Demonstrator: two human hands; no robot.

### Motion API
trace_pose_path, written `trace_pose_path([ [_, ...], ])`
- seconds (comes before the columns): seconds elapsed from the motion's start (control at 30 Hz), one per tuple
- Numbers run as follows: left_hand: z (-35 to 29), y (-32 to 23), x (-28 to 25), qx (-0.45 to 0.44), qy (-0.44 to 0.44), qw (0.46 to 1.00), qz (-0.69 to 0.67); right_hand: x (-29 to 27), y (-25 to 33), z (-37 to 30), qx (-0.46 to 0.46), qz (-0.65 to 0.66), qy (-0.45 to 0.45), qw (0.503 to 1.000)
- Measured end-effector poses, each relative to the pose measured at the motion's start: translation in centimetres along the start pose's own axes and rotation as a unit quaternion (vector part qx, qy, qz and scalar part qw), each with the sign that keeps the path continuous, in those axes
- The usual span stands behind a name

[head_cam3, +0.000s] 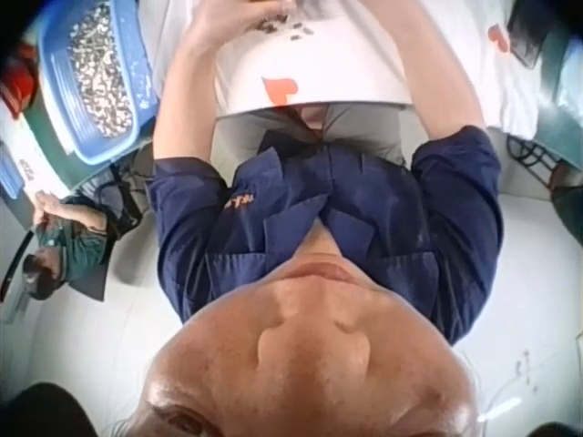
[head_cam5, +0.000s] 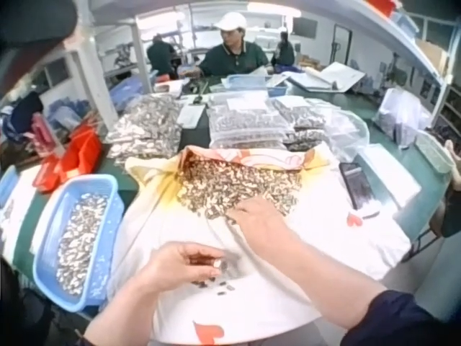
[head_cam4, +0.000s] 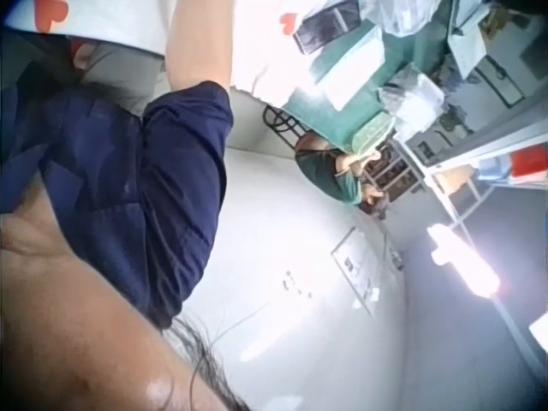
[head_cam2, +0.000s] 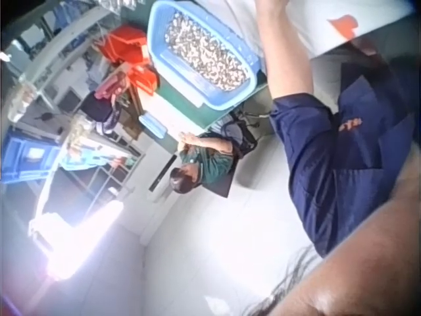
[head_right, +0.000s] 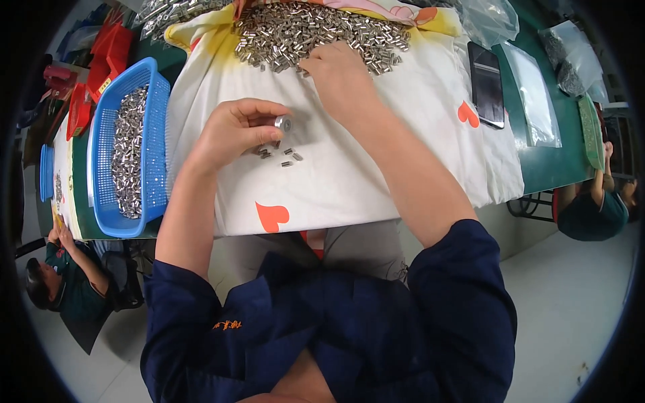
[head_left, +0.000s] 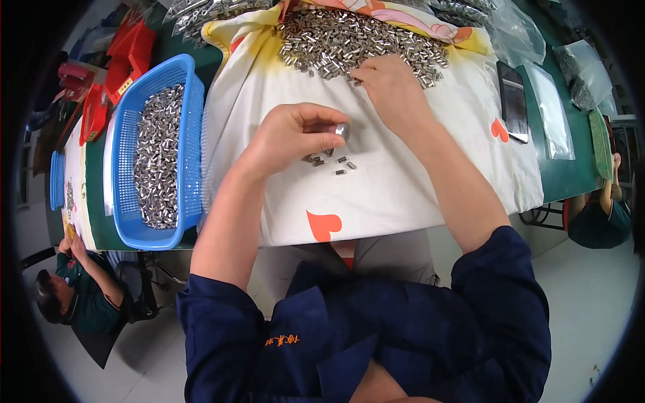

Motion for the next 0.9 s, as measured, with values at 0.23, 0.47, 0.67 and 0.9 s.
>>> trace_pose_path([
  [0.23, -0.6, 0.0, -0.2, -0.008, 0.083, 0.996, 0.004, -2.4, 1.0, 0.1, 0.075, -0.027, 0.09, 0.993],
  [0.47, 0.1, 0.1, -0.6, 0.017, -0.023, 0.995, -0.098, -3.5, 2.1, 0.7, 0.238, 0.235, 0.034, 0.942],
  [0.67, 0.6, 0.5, -0.9, 0.029, -0.049, 0.987, -0.152, -1.9, 3.9, 0.0, 0.265, 0.447, 0.045, 0.853],
  [0.9, 0.8, 1.0, -0.8, 0.034, -0.04, 0.968, -0.246, -1.2, 4.9, -0.3, 0.205, 0.479, -0.032, 0.853],
])
Point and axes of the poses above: each hand's wrist, its own z-axis towards the middle knuckle, its own x-axis out of the palm, y = z × x, the point moved 1 cm from there along z, towards the middle knuckle, and after that the axes turned 9 degrees about z, right-handed, at the moved point
